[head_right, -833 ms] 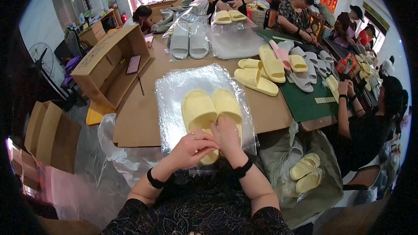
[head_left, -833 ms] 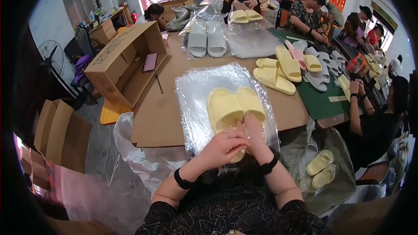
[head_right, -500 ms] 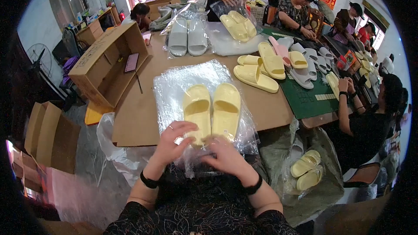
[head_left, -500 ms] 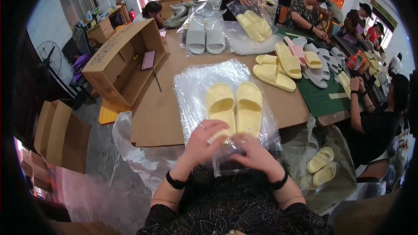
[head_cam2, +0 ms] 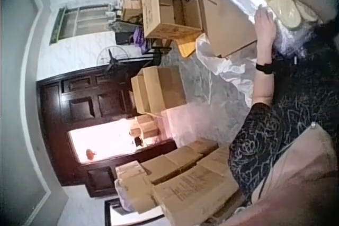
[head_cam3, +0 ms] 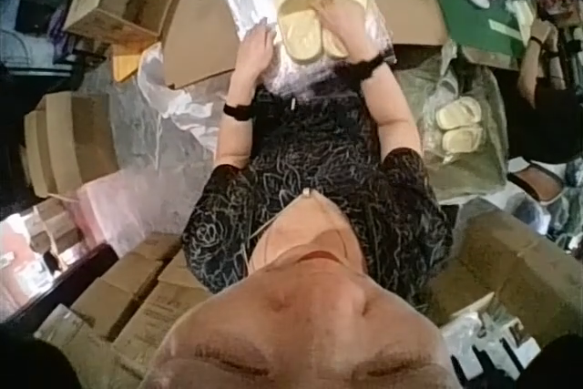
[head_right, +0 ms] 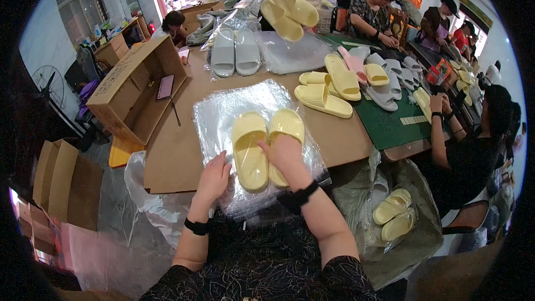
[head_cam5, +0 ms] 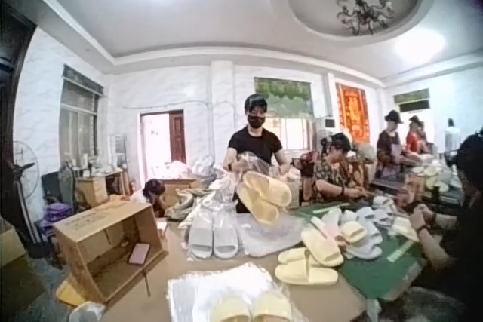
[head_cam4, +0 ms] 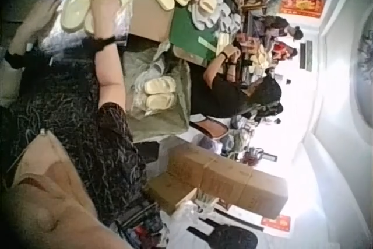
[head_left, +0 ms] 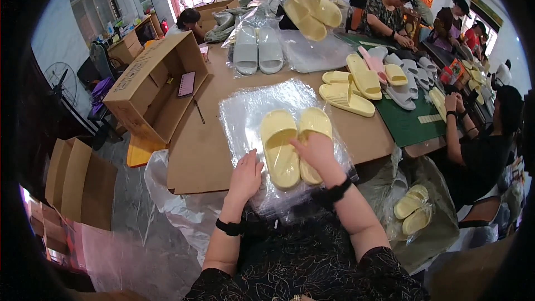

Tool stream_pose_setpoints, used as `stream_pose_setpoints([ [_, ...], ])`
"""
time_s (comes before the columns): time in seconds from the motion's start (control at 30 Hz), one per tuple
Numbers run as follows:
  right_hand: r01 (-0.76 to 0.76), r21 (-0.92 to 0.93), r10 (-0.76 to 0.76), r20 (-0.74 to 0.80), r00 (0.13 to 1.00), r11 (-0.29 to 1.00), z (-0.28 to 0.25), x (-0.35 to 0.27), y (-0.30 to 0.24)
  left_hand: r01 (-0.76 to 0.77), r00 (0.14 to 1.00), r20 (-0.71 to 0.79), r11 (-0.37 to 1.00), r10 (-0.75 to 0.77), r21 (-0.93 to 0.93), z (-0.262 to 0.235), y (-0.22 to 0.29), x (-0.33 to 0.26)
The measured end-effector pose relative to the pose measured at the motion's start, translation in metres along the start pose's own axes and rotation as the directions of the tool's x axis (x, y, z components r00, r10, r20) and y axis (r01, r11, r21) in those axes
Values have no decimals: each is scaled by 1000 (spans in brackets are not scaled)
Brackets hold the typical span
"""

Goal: The recorder is inspecting and packaging slippers into bags in a footwear manufacturing facility.

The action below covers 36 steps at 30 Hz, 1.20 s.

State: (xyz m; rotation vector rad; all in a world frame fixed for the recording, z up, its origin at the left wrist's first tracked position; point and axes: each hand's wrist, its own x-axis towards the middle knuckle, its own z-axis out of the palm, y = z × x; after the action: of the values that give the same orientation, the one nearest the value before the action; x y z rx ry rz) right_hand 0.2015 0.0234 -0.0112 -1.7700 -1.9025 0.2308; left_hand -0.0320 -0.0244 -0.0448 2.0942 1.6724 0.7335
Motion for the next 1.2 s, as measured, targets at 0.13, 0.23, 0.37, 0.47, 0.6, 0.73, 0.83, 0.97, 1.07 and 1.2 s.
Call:
stream_pose_setpoints([
  [0.13,-47,-107,39,-74,997,993,33,16,-4,-78,996,-37,996,80,36,4,-6,-1],
  [0.23,-56,-21,52,-168,984,998,38,10,20,-7,999,47,1000,7,1,5,1,6],
  [0.37,-121,63,131,-174,976,991,-3,-29,48,12,1000,28,999,-11,-48,-5,-7,0],
  [0.47,-257,107,278,-303,911,960,-47,-75,96,-32,999,-21,999,31,-41,-3,-10,-5],
  [0.6,-586,-82,460,-536,708,806,-133,-126,208,-34,999,-13,999,34,13,-3,-2,-4],
  [0.73,-854,-380,720,-472,509,355,-184,-186,328,-68,998,-4,997,68,32,2,-3,-1],
  [0.83,-845,-408,852,-243,464,345,-166,-205,359,-38,999,-4,998,38,44,-3,-3,-4],
  [0.97,-738,-551,732,-301,611,390,-86,-234,423,-111,994,-23,994,111,17,8,4,2],
  [1.07,-603,-563,646,-153,748,565,-35,-193,393,-55,998,-17,997,56,53,1,-1,-4],
  [1.2,-621,-314,645,-35,763,718,-41,-176,397,-52,998,-19,998,53,39,5,3,-2],
])
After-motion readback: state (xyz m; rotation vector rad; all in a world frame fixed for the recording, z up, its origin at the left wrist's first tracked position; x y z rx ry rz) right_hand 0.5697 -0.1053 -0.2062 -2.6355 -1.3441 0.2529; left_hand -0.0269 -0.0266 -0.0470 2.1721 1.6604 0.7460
